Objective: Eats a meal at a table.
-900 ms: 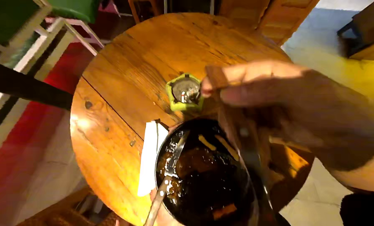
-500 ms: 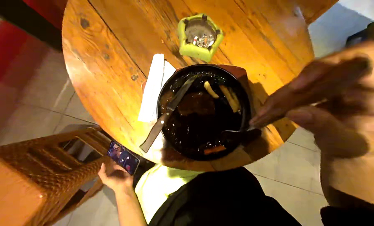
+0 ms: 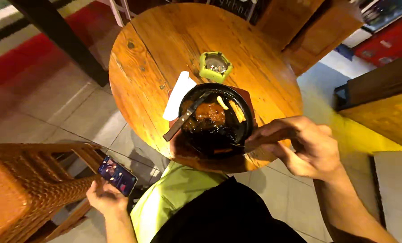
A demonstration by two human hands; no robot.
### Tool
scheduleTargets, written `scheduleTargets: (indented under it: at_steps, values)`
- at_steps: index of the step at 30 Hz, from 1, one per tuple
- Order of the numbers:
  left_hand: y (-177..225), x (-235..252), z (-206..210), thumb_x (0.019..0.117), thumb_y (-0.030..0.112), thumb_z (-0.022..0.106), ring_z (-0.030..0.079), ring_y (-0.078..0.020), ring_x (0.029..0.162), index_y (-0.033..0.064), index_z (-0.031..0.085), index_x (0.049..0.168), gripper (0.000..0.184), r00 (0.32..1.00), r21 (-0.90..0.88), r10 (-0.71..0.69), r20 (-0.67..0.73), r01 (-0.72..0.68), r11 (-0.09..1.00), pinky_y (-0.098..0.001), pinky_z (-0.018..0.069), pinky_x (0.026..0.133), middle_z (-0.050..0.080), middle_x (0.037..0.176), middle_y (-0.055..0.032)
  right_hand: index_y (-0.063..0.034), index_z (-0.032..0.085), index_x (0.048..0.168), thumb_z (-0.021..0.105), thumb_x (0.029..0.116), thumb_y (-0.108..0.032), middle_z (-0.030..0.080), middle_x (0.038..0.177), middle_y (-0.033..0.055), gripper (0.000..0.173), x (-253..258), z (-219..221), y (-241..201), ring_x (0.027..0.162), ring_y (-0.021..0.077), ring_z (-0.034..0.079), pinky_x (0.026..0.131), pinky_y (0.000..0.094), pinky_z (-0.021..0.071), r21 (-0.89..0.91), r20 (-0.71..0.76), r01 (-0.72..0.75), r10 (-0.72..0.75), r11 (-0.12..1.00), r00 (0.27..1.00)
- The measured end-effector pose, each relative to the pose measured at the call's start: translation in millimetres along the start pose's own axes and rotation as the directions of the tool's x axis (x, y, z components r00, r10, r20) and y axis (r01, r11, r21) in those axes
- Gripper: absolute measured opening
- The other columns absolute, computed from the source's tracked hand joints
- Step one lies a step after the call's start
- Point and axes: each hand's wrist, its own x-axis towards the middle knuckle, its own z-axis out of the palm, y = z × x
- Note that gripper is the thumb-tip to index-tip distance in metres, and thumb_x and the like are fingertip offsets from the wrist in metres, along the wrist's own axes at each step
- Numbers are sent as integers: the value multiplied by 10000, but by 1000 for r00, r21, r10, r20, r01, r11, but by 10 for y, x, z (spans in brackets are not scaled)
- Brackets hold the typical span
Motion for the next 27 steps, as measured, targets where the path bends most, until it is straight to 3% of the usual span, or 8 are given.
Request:
scheduleTargets:
  at_steps: [3, 7, 10, 13, 18, 21, 24, 27]
  values:
    - [18, -13, -3, 1087, 324, 290, 675, -72, 969, 121, 532, 1218, 342, 999, -19, 29, 18, -29, 999, -293, 590, 825, 687, 1070, 5, -110, 580, 1237, 618, 1022, -202, 735, 1050, -2, 237, -24, 35, 16, 933, 94, 727, 781, 261, 640, -5, -5, -12, 12, 1000, 1000]
    - [11, 22, -33, 1083, 364, 306, 666, -38, 806, 166, 561, 1135, 326, 1000, 9, 1, -15, -1, 1000, -235, 579, 686, 686, 944, 46, -117, 566, 1247, 589, 1033, -202, 730, 1055, -15, 231, -42, 44, 16, 911, 55, 713, 757, 215, 620, -6, 3, -40, 40, 999, 999]
    - [13, 31, -39, 1083, 361, 302, 670, -48, 822, 161, 557, 1144, 330, 1000, -17, -5, 17, 5, 1000, -256, 587, 708, 688, 964, 35, -99, 575, 1241, 586, 1032, -178, 731, 1059, 1, 224, -14, 58, 21, 932, 75, 714, 786, 236, 622, 16, 41, -18, 17, 1000, 999]
    - [23, 18, -1, 1085, 371, 292, 662, -40, 754, 162, 566, 1126, 347, 1000, -13, -15, 6, 15, 1000, -236, 582, 661, 690, 922, 38, -84, 591, 1225, 594, 1040, -197, 732, 1068, 6, 217, 33, 73, 10, 958, 63, 707, 815, 229, 613, -14, 84, 25, -24, 1000, 996]
    - [27, 11, 9, 1081, 358, 281, 668, -27, 756, 162, 568, 1123, 350, 1000, -27, -17, 16, 17, 999, -221, 583, 644, 697, 935, 47, -62, 592, 1239, 582, 1054, -221, 738, 1057, 24, 244, 98, 77, 11, 940, 49, 706, 810, 210, 601, -31, 110, 68, -64, 997, 992]
    - [21, 10, -12, 1080, 369, 270, 691, -61, 868, 142, 562, 1169, 381, 998, -54, -12, 55, 15, 998, -277, 603, 740, 706, 1000, 26, -93, 574, 1237, 605, 1031, -178, 736, 1068, 6, 225, 135, 19, -15, 940, 72, 719, 793, 237, 626, -29, 28, 75, -74, 997, 997]
    - [19, 21, -5, 1076, 385, 273, 686, -53, 811, 152, 575, 1148, 389, 999, -63, -21, 49, 24, 998, -263, 603, 700, 709, 964, 31, -119, 562, 1257, 630, 1013, -165, 735, 1073, 0, 258, 112, -17, -45, 934, 109, 734, 785, 269, 647, -27, -78, 90, -92, 996, 993]
    - [14, 28, -39, 1076, 387, 263, 692, -68, 872, 151, 568, 1182, 400, 997, -63, -31, 66, 35, 997, -289, 605, 745, 709, 1011, 25, -110, 574, 1259, 632, 1022, -193, 736, 1067, 6, 258, 12, 13, -85, 942, 110, 732, 796, 268, 641, -4, -61, 73, -73, 997, 995]
